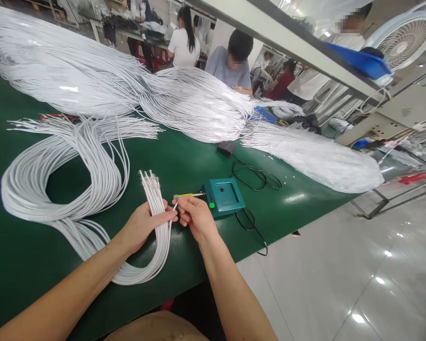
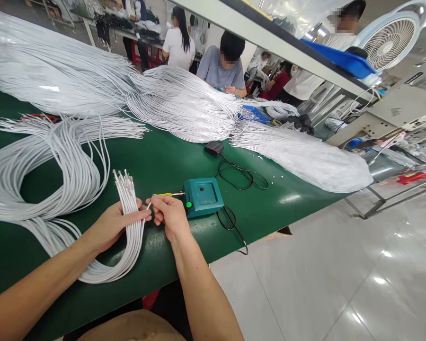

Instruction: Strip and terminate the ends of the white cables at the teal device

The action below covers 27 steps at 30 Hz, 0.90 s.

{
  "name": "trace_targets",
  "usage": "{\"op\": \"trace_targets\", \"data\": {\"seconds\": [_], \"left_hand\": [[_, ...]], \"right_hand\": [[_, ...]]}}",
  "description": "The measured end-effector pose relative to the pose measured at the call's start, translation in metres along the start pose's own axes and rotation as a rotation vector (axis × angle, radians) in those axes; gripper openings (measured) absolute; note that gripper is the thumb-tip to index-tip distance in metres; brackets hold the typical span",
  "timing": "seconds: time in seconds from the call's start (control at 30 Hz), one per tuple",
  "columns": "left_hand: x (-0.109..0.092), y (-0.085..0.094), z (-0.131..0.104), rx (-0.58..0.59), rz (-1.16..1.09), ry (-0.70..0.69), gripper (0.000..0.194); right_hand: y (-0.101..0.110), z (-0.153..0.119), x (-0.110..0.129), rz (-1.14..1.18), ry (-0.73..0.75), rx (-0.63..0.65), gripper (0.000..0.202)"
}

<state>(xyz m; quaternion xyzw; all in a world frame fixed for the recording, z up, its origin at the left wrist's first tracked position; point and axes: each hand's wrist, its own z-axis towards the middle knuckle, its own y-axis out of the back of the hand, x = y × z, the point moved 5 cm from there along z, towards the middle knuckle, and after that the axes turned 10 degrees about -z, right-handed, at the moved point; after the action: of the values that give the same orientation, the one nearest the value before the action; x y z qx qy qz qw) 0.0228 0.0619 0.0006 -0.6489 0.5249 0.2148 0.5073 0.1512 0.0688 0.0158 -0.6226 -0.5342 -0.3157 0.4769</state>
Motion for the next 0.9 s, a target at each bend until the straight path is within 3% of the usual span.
{"op": "trace_targets", "data": {"seconds": [0.07, 0.23, 0.4, 0.57, 0.7, 0.9], "left_hand": [[0.000, 0.000, -0.001, -0.008, 0.005, -0.009, 0.039], [0.001, 0.006, 0.000, -0.036, 0.156, -0.071, 0.038], [-0.004, 0.004, -0.002, 0.001, 0.221, -0.149, 0.031], [-0.009, -0.005, -0.004, 0.120, 0.111, -0.098, 0.024], [-0.012, -0.008, -0.004, 0.209, 0.089, -0.109, 0.021], [-0.018, -0.004, -0.004, 0.173, 0.085, -0.138, 0.023]], "right_hand": [[-0.002, -0.004, -0.003, 0.078, -0.029, 0.012, 0.029], [0.000, -0.009, -0.004, 0.016, 0.027, -0.113, 0.024], [-0.004, -0.009, -0.014, 0.244, -0.170, 0.020, 0.017], [-0.004, -0.008, 0.000, 0.040, -0.039, 0.009, 0.027], [-0.008, -0.006, 0.005, -0.067, -0.023, -0.001, 0.028], [-0.001, -0.005, -0.001, -0.027, -0.021, -0.055, 0.026]]}}
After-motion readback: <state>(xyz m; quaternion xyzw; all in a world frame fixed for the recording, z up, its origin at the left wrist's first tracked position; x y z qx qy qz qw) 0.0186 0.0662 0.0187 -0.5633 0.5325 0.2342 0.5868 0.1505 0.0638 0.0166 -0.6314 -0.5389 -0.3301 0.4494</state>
